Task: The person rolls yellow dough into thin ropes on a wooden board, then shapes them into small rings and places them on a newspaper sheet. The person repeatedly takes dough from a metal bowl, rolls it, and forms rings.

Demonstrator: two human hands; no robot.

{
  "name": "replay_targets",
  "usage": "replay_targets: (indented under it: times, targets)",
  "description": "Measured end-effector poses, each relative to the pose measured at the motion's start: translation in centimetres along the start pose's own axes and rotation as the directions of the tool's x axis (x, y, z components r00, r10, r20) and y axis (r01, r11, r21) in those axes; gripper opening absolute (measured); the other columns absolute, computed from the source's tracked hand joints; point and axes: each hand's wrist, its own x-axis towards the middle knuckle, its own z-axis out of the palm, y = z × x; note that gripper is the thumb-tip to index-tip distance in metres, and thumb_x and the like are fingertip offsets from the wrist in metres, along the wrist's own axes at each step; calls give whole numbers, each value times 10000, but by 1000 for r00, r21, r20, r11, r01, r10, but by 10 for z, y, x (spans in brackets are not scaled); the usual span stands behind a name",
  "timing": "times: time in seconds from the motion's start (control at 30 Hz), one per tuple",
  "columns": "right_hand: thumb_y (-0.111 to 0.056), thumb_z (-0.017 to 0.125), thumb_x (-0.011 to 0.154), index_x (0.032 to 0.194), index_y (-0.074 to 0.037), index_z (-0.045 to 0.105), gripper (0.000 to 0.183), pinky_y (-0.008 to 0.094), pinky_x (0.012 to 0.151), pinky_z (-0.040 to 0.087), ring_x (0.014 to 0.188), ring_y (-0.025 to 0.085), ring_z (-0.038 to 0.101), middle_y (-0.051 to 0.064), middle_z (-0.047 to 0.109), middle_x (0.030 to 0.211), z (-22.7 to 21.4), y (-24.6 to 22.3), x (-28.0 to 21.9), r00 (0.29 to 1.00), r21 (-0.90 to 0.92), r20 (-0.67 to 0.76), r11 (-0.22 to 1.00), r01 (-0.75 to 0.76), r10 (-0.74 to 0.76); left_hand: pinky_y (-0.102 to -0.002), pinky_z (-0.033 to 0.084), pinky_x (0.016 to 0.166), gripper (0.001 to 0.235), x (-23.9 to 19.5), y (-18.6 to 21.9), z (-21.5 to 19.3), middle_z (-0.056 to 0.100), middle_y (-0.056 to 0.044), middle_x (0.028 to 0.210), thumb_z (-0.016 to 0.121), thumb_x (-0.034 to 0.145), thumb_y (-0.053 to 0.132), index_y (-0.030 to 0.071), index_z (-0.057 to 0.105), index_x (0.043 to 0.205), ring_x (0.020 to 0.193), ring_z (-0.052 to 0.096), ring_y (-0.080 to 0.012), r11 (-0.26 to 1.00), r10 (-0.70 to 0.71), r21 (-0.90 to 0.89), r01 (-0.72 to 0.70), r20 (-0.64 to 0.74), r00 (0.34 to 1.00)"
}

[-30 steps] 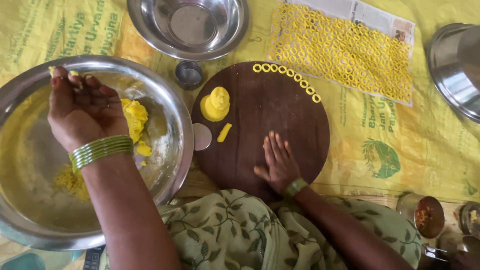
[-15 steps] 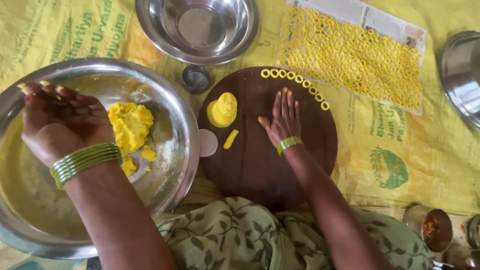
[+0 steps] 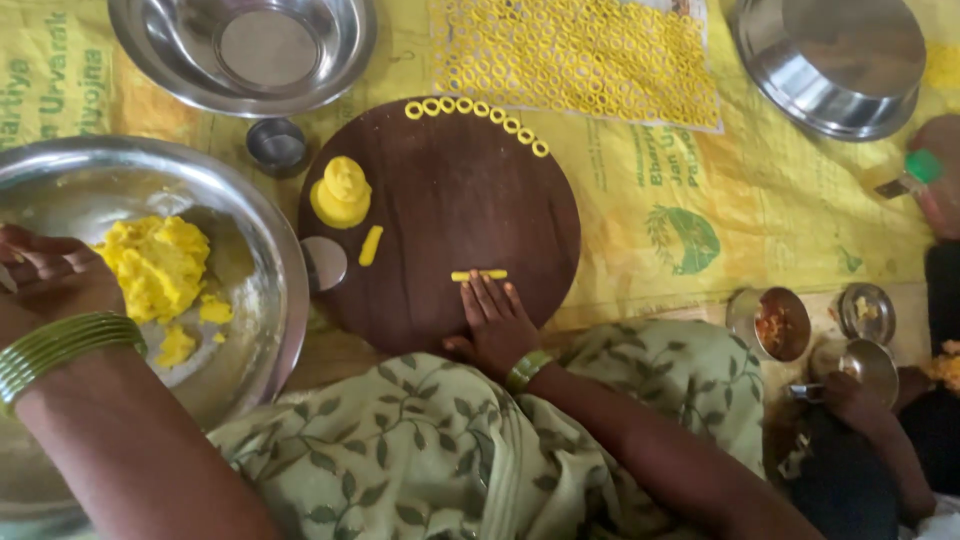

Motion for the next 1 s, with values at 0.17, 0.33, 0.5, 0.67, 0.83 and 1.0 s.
replay_targets:
  times: [0.17, 0.33, 0.5, 0.67, 0.83, 1.0]
  targets:
    - [-737, 463, 916, 1551, 10, 337, 989, 570, 1232, 168, 1551, 336, 221, 198, 277, 1651, -2, -8, 4, 999, 47, -22, 998, -31, 32, -335, 552, 744, 94, -10, 22, -28, 627, -141, 954, 680, 1054, -51, -70, 600, 1100, 1003, 731, -303, 999, 35, 4, -36, 49, 998]
    - [-741, 464, 914, 1564, 13, 308, 1008, 560, 1249, 156, 1564, 321, 190, 188, 256, 1662, -5, -11, 3, 999, 44, -21, 999, -23, 24, -356, 553, 758, 168, -58, -14, 8, 736, -161, 962, 618, 987, 15, -43, 626, 1145, 903, 724, -261, 998, -47, 22, 51, -164, 985]
    - [-694, 473, 943, 1573, 11, 291, 962, 551, 1251, 151, 1575, 319, 158, 197, 207, 1689, 8, -10, -12, 994, 38, -61, 995, 88, -85, -347, 544, 684, 245, -108, -78, 56, 686, -185, 913, 577, 1034, 217, -12, 608, 1114, 771, 653, -256, 980, -194, -27, 195, -314, 929]
    - [-536, 533, 978, 1585, -54, 338, 799, 527, 1237, 209, 1574, 287, 223, 146, 277, 1687, 9, -10, -11, 955, -399, -79, 887, 232, -285, -388, 554, 603, 232, -101, -104, 58, 557, -76, 807, 572, 1044, 318, 113, 501, 959, 710, 679, -259, 978, -142, 123, 165, -177, 974]
    - [-466, 544, 911, 1563, 21, 355, 835, 605, 1214, 219, 1538, 420, 247, 231, 302, 1644, -28, 44, 27, 941, 255, -328, 967, 8, 79, -366, 525, 588, 225, -74, -96, 56, 648, -111, 894, 556, 1002, 295, 80, 599, 1052, 675, 658, -265, 996, 33, 92, -17, -167, 985]
    - [-449, 378, 1127, 1654, 54, 203, 748, 642, 1300, 82, 1628, 477, 68, 286, 142, 1742, -40, 126, 45, 854, 450, -320, 859, -244, 410, -349, 552, 659, 224, -83, -88, 66, 680, -86, 967, 554, 1010, 278, 82, 629, 1090, 749, 681, -223, 987, 109, 131, -90, -147, 983]
